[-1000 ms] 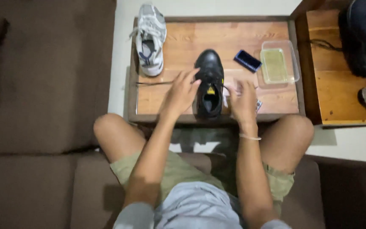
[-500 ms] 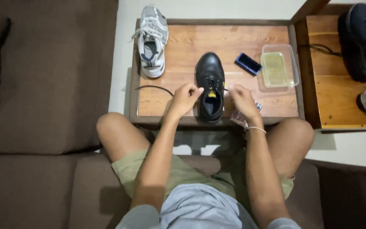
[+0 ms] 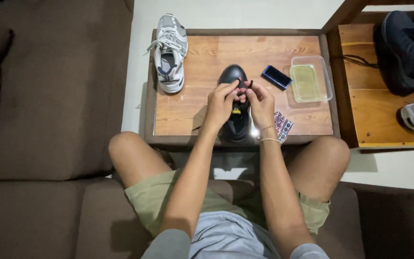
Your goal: The person sits on a sofa and cleans a black shoe using a blue brush and a patterned cloth. They then thread a black shoelace through the eyelets of the shoe and tie it. The person repeats the cleaning and lacing process on the second black shoe.
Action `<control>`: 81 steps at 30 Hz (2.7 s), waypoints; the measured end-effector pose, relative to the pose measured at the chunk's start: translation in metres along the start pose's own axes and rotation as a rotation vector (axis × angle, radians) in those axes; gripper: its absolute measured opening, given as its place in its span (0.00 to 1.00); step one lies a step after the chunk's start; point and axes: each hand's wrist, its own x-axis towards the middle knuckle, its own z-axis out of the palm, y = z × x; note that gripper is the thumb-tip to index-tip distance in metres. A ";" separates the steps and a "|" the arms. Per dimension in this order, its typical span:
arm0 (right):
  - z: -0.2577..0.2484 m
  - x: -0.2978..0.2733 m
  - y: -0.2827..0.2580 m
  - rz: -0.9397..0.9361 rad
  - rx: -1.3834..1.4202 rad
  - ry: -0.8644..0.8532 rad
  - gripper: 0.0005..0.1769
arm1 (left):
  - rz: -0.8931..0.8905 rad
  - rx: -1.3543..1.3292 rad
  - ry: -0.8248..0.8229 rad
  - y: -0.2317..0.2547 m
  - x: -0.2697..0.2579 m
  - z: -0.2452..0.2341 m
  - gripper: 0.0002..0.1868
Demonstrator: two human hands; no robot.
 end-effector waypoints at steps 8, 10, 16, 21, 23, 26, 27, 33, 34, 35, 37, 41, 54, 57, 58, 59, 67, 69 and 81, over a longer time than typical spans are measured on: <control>-0.008 0.018 0.018 0.097 -0.078 -0.010 0.23 | -0.129 0.450 -0.370 0.074 0.023 -0.031 0.21; -0.006 0.026 0.038 0.122 -0.272 0.029 0.13 | -0.176 0.485 -0.414 0.088 0.027 -0.032 0.20; 0.006 0.005 0.005 0.196 -0.107 0.042 0.06 | -0.194 0.606 -0.478 0.096 0.037 -0.022 0.20; -0.012 0.009 0.041 0.152 -0.297 0.070 0.05 | -0.104 0.642 -0.533 0.096 0.025 -0.019 0.22; 0.006 0.013 0.018 0.082 -0.069 0.200 0.04 | -0.170 0.217 -0.366 0.081 0.024 -0.024 0.26; 0.004 0.005 -0.022 0.029 -0.206 -0.038 0.07 | -0.391 -0.055 -0.245 -0.008 0.017 -0.010 0.19; -0.002 0.000 -0.024 0.033 -0.207 -0.039 0.07 | -0.395 -0.056 -0.245 0.001 0.017 -0.013 0.19; -0.020 0.002 -0.016 -0.430 -0.725 -0.155 0.16 | -0.232 0.222 -0.171 0.057 0.020 -0.010 0.12; -0.015 0.000 -0.014 -0.514 -0.793 -0.086 0.15 | -0.204 0.245 -0.127 0.051 0.017 -0.005 0.10; -0.011 -0.001 -0.012 -0.597 -0.860 -0.015 0.13 | -0.175 0.269 -0.084 0.044 0.014 0.000 0.08; -0.004 -0.006 -0.015 -0.601 -0.844 -0.012 0.13 | -0.254 0.226 -0.145 0.020 0.019 -0.006 0.10; -0.001 -0.012 -0.011 -0.644 -0.732 0.018 0.15 | -0.411 -0.028 -0.268 0.013 0.020 -0.010 0.15; -0.027 -0.045 0.038 0.376 -0.240 0.441 0.17 | -0.480 0.350 -0.057 -0.076 -0.026 -0.045 0.06; -0.013 -0.039 0.011 0.394 0.089 0.458 0.10 | -0.531 0.228 -0.091 -0.040 -0.024 -0.048 0.11; -0.010 -0.046 -0.003 0.337 0.127 0.337 0.23 | -0.515 0.143 -0.073 -0.024 -0.028 -0.045 0.26; -0.007 -0.052 -0.016 0.278 0.164 0.217 0.37 | -0.498 0.058 -0.055 -0.007 -0.032 -0.043 0.42; 0.000 -0.067 -0.003 0.202 -0.303 0.127 0.33 | -0.374 0.104 0.002 0.052 -0.069 -0.008 0.41; -0.010 -0.052 -0.012 0.101 -0.306 0.114 0.30 | -0.259 0.223 0.048 0.060 -0.056 -0.015 0.42; -0.023 -0.017 -0.019 -0.078 -0.766 -0.092 0.10 | 0.012 0.654 -0.301 0.022 0.003 -0.006 0.06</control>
